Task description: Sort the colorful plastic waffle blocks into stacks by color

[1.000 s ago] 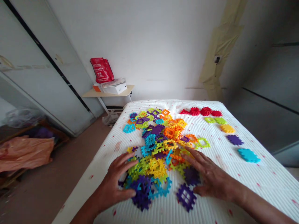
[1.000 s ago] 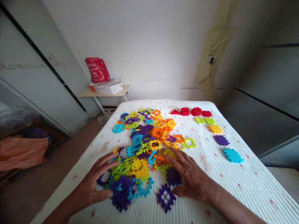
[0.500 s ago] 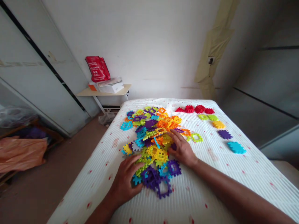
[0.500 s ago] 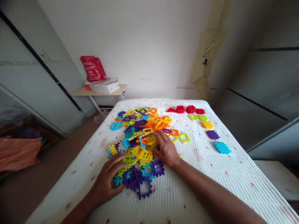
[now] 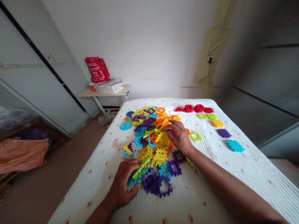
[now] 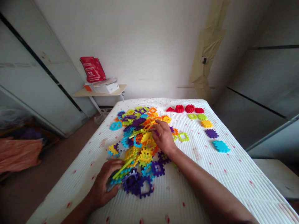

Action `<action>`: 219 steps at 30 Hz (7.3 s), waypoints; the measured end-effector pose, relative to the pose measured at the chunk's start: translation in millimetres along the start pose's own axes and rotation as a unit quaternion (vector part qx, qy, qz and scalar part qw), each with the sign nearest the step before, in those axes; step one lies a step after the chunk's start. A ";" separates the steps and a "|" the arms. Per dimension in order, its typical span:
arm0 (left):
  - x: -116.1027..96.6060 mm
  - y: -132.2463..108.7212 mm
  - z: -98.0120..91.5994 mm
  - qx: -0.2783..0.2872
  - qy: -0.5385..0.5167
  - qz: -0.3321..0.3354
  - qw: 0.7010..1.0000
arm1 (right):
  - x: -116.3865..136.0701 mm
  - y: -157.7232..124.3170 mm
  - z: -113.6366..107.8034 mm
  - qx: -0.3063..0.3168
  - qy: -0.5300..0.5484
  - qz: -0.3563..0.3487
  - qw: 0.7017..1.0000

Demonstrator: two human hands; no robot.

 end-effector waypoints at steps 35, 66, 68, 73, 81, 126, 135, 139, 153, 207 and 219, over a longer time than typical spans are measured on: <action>-9.1 6.0 4.5 0.045 0.186 0.055 0.980 | -40.6 -114.1 -23.5 0.236 -0.190 0.001 0.953; -11.9 9.3 6.8 -0.006 0.177 0.010 0.984 | 31.1 -55.9 13.8 0.261 -0.137 -0.002 0.956; -11.4 9.5 7.3 -0.007 0.174 0.010 0.985 | 28.0 -56.8 12.3 0.238 -0.137 0.006 0.962; -10.7 9.4 7.9 0.005 0.168 0.013 0.986 | 22.9 -52.7 21.1 0.192 -0.147 0.024 0.970; -10.5 9.5 7.1 0.015 0.167 0.023 0.986 | 18.7 -47.2 26.6 0.101 -0.103 0.001 0.990; -5.7 9.4 5.3 -0.036 0.172 0.020 0.984 | -6.8 -20.3 7.8 0.068 0.140 0.066 0.986; -22.5 56.7 -9.8 -0.205 0.071 -0.047 0.975 | -13.4 -23.6 3.7 0.033 0.219 0.065 0.973; -31.9 94.4 -15.5 -0.232 -0.045 -0.090 0.967 | -4.9 -25.1 -1.0 -0.008 0.164 0.037 0.986; -33.5 142.8 5.6 -0.182 -0.477 -0.241 0.825 | 45.6 -36.3 0.0 -0.046 -0.221 -0.235 0.945; -1.1 121.5 -2.7 -0.192 -0.424 -0.296 0.834 | -162.7 112.1 -41.6 0.182 -0.374 0.277 0.866; -1.6 121.0 -4.5 -0.186 -0.408 -0.302 0.841 | -172.9 113.8 -29.9 0.258 -0.402 0.265 0.838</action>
Point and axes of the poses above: each hand's wrist, its own y-axis towards the middle knuckle, its own z-axis out of the palm, x = y × z, the point moved 2 cm from there along y, towards the middle knuckle, and after that the axes turned 12 degrees about x, right-handed, at the moved point
